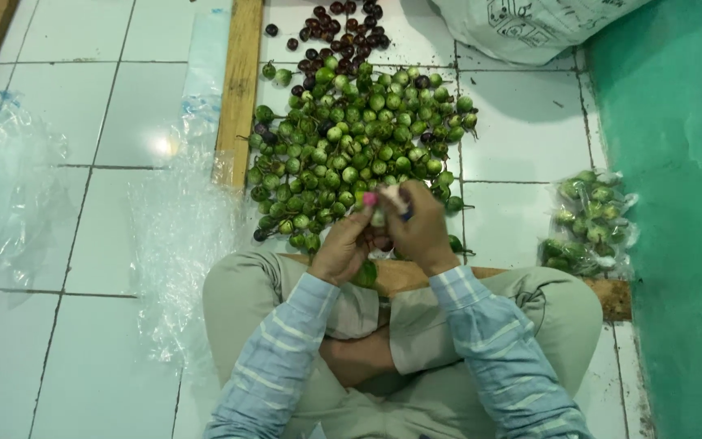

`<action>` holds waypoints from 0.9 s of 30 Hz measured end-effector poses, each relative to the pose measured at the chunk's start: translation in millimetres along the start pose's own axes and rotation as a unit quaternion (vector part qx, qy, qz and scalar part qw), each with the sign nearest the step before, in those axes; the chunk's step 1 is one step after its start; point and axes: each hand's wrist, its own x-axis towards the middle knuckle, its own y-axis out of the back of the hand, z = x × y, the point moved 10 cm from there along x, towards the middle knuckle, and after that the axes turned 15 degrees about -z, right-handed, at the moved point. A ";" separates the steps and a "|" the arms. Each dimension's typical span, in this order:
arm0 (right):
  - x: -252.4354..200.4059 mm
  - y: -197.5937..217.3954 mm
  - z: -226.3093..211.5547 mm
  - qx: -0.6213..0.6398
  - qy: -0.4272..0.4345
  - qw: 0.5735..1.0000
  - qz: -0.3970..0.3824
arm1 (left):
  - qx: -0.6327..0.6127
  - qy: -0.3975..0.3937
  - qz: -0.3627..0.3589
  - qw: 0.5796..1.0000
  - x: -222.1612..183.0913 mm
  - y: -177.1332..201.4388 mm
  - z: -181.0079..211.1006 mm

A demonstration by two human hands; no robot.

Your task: Picking small green fruits from a pile and placing them into small plastic bags before sealing them

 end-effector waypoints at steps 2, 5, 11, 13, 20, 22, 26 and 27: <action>2.3 25.9 -3.8 0.026 -0.012 0.999 0.023 | 0.166 0.010 0.017 0.986 4.2 19.1 6.2; 3.0 55.9 -9.6 0.059 -0.025 0.996 0.054 | 0.431 0.075 0.050 0.898 -8.7 50.0 18.5; 6.7 69.6 -23.1 0.077 0.000 0.996 0.046 | 0.691 0.304 0.079 0.651 -25.7 124.2 -17.5; 6.0 68.3 -25.7 0.074 0.001 0.996 0.041 | 0.709 0.326 0.078 0.621 -19.4 155.9 -44.8; 5.4 70.0 -25.6 0.077 0.023 0.996 0.031 | 0.721 0.318 0.043 0.614 -6.9 178.0 -71.9; 6.0 69.5 -25.9 0.082 0.031 0.996 0.031 | 0.718 0.324 0.030 0.616 -11.4 167.5 -68.9; 8.1 69.5 -26.7 0.088 0.034 0.995 0.027 | 0.723 0.335 0.033 0.604 -7.7 184.2 -79.5; 9.1 70.4 -25.7 0.091 0.033 0.995 0.024 | 0.718 0.341 0.043 0.605 -4.6 192.8 -84.0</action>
